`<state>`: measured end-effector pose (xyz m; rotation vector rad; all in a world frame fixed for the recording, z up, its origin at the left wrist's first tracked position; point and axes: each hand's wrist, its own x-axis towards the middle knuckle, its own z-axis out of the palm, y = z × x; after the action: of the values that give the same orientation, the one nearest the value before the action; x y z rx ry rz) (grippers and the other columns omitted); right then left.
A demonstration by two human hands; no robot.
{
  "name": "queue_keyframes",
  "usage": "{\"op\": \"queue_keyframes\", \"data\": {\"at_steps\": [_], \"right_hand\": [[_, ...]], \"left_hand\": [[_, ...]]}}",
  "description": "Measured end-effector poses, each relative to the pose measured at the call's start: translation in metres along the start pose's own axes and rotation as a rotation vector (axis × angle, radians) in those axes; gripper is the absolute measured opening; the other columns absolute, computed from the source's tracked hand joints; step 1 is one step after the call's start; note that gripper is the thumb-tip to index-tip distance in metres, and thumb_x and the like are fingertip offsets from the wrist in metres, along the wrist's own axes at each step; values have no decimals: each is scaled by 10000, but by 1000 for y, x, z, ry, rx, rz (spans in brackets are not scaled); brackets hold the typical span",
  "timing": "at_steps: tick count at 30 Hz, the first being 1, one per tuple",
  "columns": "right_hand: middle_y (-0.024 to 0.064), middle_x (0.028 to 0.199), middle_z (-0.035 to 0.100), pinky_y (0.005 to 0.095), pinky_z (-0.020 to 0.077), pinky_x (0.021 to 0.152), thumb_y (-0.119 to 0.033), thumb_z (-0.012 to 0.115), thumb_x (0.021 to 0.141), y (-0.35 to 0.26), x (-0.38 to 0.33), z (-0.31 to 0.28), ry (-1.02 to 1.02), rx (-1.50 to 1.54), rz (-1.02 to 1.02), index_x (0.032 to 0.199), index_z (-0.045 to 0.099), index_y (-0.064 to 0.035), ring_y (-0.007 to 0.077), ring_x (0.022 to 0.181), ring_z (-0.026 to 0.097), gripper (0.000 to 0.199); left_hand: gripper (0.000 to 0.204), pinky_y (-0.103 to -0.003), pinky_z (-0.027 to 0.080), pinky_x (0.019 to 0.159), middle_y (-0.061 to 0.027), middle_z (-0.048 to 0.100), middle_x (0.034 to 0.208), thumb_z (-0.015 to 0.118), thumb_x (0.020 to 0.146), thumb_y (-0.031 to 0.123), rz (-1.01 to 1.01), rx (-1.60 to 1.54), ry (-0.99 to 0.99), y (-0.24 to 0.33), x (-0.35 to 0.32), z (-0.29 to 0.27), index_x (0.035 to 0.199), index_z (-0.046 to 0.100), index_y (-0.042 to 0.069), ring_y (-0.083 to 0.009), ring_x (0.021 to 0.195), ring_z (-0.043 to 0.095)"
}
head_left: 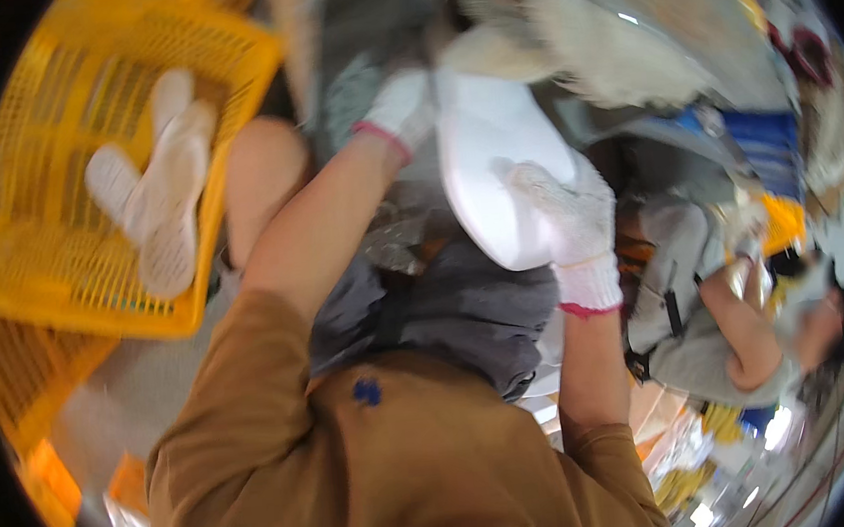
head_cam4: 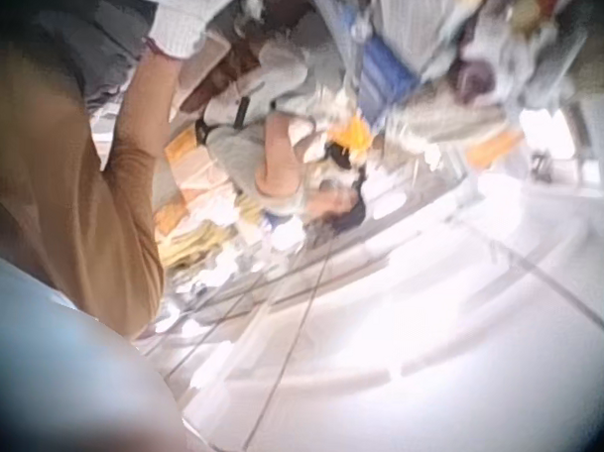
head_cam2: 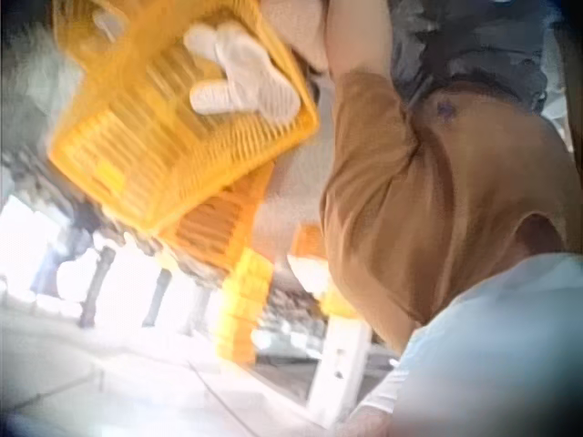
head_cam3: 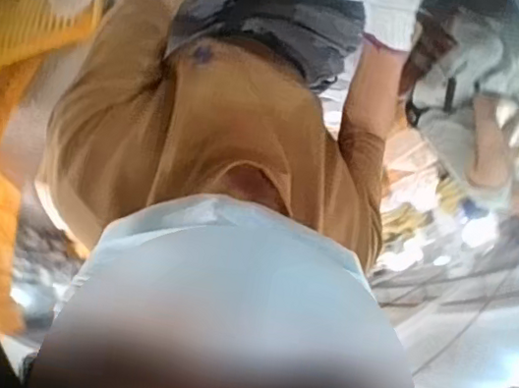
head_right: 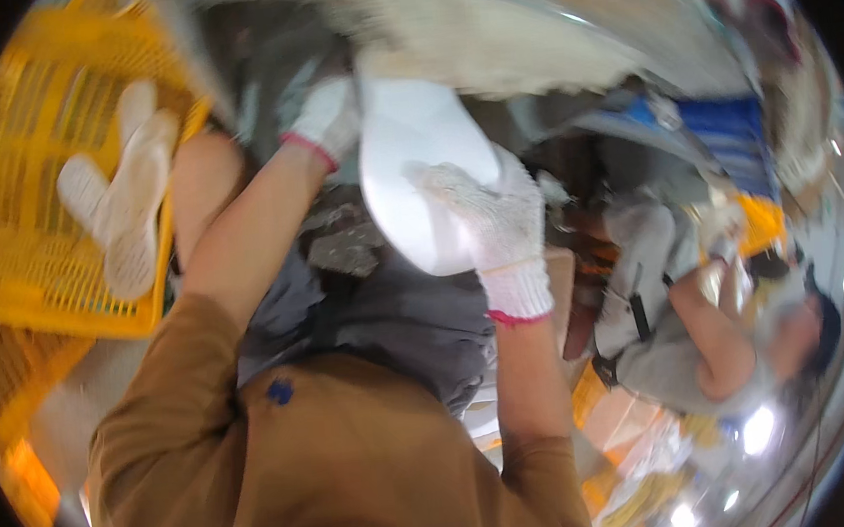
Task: The person scrubs white shoe insoles with a cloth against a rotating brush machine, then places them into a yellow basket. The person repeats this process for multiple insoles and later transfers them into a larger container.
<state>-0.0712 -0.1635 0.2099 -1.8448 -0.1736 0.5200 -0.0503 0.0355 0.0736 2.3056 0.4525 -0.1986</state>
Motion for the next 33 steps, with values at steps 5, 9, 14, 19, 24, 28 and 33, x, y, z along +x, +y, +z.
{"op": "queue_keyframes", "data": {"at_steps": [5,9,14,19,24,28,33], "right_hand": [[147,1300,685,366,518,1006,-133,707,927,83,-81,-83,-110,-123,56,1415,568,85,242,1147,656,553],[148,1347,671,383,521,1016,-219,710,966,199,-177,-161,274,-417,258,1506,484,63,276,1174,653,650],[162,1345,684,390,519,1019,-291,691,997,271,-249,-198,240,-804,537,1536,466,38,300,1174,662,671],[177,1342,696,397,518,1022,-363,672,1028,220,-204,-173,211,-929,167,1566,447,14,325,1174,671,695],[211,1481,590,395,442,1130,-328,655,1031,104,-124,-30,-207,110,-171,1521,505,49,304,1360,558,636],[203,1495,536,454,497,1109,-389,594,1068,61,-98,-11,-65,106,54,1547,415,23,310,1364,548,656],[199,1366,624,440,522,1043,-210,564,1066,98,-138,-138,94,-587,-400,1433,535,59,316,1211,631,456]], "left_hand": [[328,-368,535,950,-53,748,1098,589,1061,359,37,-1355,-68,-5,-79,-28,1109,751,78,-175,1016,675],[260,-425,575,717,-179,740,875,666,953,289,86,-50,756,-101,-166,-93,1013,758,53,-320,804,726],[356,-454,560,862,-227,742,1019,667,933,310,-705,379,313,-320,-213,-137,1156,713,37,-380,972,724],[464,-425,556,951,-267,736,1081,680,916,266,-465,227,542,-289,-271,-185,1288,658,-11,-371,1055,723],[373,-403,562,821,-129,686,1103,628,976,313,-37,-269,420,-87,-304,-174,1238,616,49,-254,924,701],[269,-429,552,662,-93,652,864,667,907,338,480,1,216,-20,-279,-71,1006,676,88,-288,738,670],[235,-397,528,593,-34,606,770,646,898,425,918,130,177,-12,-234,-28,839,648,198,-249,688,646]]}}
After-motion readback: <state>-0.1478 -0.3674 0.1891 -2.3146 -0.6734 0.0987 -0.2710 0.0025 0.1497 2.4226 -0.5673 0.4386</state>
